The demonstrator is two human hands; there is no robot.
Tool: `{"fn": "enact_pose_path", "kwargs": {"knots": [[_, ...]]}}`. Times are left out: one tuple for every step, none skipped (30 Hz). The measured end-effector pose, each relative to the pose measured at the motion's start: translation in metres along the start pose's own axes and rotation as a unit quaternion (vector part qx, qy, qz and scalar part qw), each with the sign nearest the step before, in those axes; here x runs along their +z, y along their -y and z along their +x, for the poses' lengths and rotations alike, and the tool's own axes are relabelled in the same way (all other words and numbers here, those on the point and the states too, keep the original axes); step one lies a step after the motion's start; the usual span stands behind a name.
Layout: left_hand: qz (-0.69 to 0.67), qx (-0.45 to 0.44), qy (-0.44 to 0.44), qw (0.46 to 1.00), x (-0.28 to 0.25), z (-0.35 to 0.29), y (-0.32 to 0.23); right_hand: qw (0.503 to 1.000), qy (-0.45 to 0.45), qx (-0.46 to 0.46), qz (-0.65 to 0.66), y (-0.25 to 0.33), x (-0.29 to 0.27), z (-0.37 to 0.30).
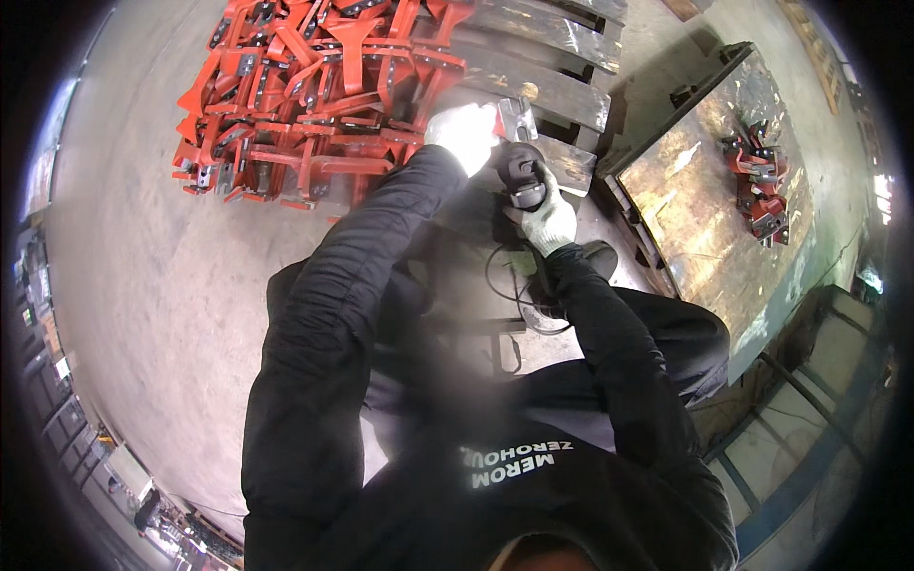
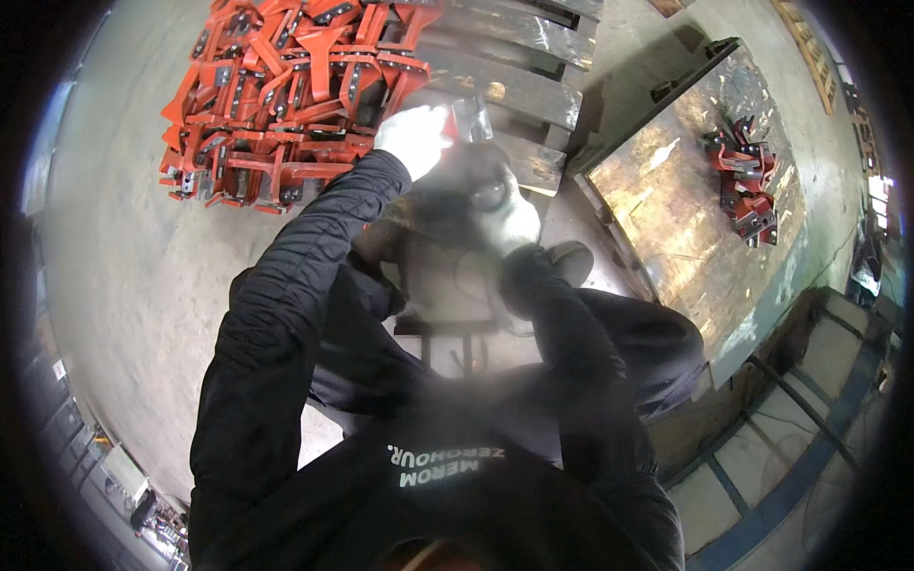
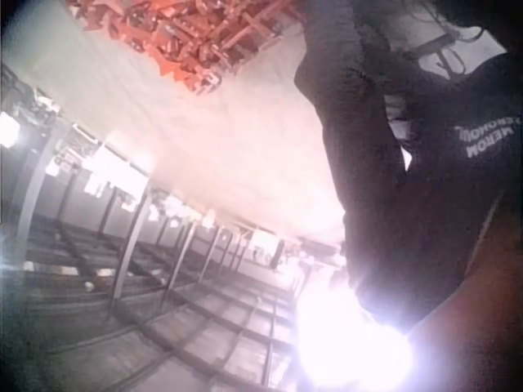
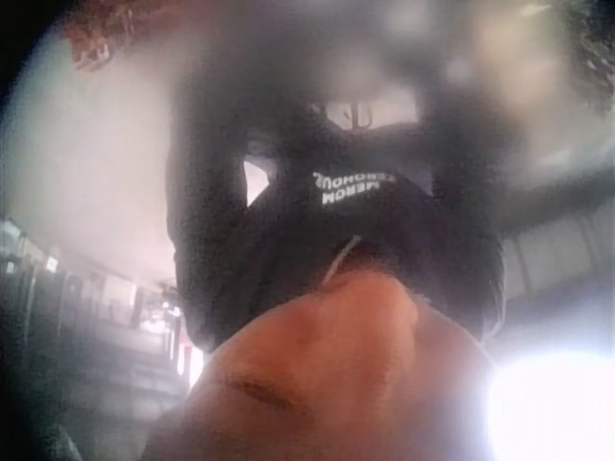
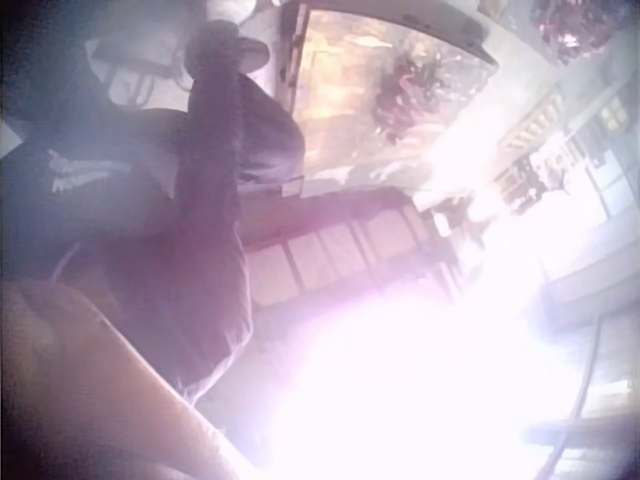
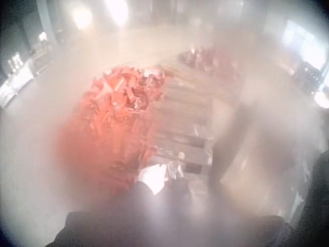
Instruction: The person uses an angle grinder to smooth the edges of red metal parts. They pick up each part, grind its edges while holding it with a gloved hand, and place it back on a wooden pallet. The process is repeated for multiple parts.
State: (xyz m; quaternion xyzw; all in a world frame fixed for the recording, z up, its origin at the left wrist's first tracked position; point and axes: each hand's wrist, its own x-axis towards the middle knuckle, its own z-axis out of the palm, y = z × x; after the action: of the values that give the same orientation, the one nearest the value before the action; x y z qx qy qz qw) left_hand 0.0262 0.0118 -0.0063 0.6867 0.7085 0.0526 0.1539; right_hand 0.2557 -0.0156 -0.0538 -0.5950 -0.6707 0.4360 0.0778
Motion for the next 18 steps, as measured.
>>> {"fn": "enact_pose_path", "kwargs": {"knots": [[0.001,-0.003,0.008,1.000,-0.002,0.000,-0.001,1.000,0.002,-0.008,0.009,-0.003,0.004,0.003],[0.002,0.000,0.002,1.000,0.000,-0.001,0.000,1.000,0.003,-0.016,0.018,-0.007,0.007,0.005],[0.002,0.003,-0.005,1.000,0.002,-0.001,0.000,1.000,0.003,-0.012,0.002,-0.004,0.004,0.005],[0.001,0.006,-0.013,1.000,0.002,-0.001,0.001,1.000,-0.014,-0.025,-0.013,-0.010,0.006,0.007],[0.007,0.006,-0.009,1.000,0.003,-0.001,0.001,0.998,-0.031,-0.038,-0.029,-0.020,0.008,0.010],[0.012,0.006,-0.007,1.000,0.001,0.000,0.000,0.997,-0.054,-0.045,-0.033,-0.023,0.007,0.011],[0.016,0.006,-0.004,1.000,0.001,0.000,0.000,0.995,-0.077,-0.052,-0.038,-0.026,0.006,0.013],[0.017,0.008,-0.003,1.000,0.003,0.001,0.000,0.996,-0.071,-0.037,-0.024,-0.030,0.001,0.013],[0.018,0.009,-0.002,1.000,0.003,0.001,0.000,0.998,-0.065,-0.023,-0.010,-0.018,-0.010,0.010],[0.019,0.009,-0.001,1.000,0.004,0.001,0.001,0.998,-0.058,-0.009,0.004,-0.012,-0.017,0.009],[0.018,0.006,0.005,1.000,0.004,0.000,0.001,0.995,-0.086,-0.002,-0.043,-0.011,-0.017,0.014],[0.017,0.004,0.010,1.000,0.001,0.000,-0.001,0.996,-0.084,-0.011,-0.021,-0.006,-0.020,0.016],[0.016,0.002,0.015,1.000,-0.002,0.001,-0.003,0.996,-0.082,-0.021,0.001,0.002,-0.025,0.017],[0.013,-0.001,0.018,1.000,-0.004,0.001,-0.003,0.996,-0.078,-0.030,0.023,0.007,-0.027,0.020],[0.010,-0.001,0.021,1.000,-0.005,0.002,-0.004,0.996,-0.078,-0.049,0.005,0.006,-0.026,0.029],[0.008,-0.003,0.026,1.000,-0.006,0.001,-0.003,0.997,-0.056,-0.056,-0.004,0.013,-0.025,0.036],[0.008,0.002,0.012,1.000,-0.003,-0.001,-0.001,0.996,-0.042,-0.072,-0.031,0.011,-0.020,0.050],[0.010,0.005,-0.002,1.000,0.001,-0.003,0.003,0.994,-0.027,-0.090,-0.057,0.005,-0.010,0.069]]}}
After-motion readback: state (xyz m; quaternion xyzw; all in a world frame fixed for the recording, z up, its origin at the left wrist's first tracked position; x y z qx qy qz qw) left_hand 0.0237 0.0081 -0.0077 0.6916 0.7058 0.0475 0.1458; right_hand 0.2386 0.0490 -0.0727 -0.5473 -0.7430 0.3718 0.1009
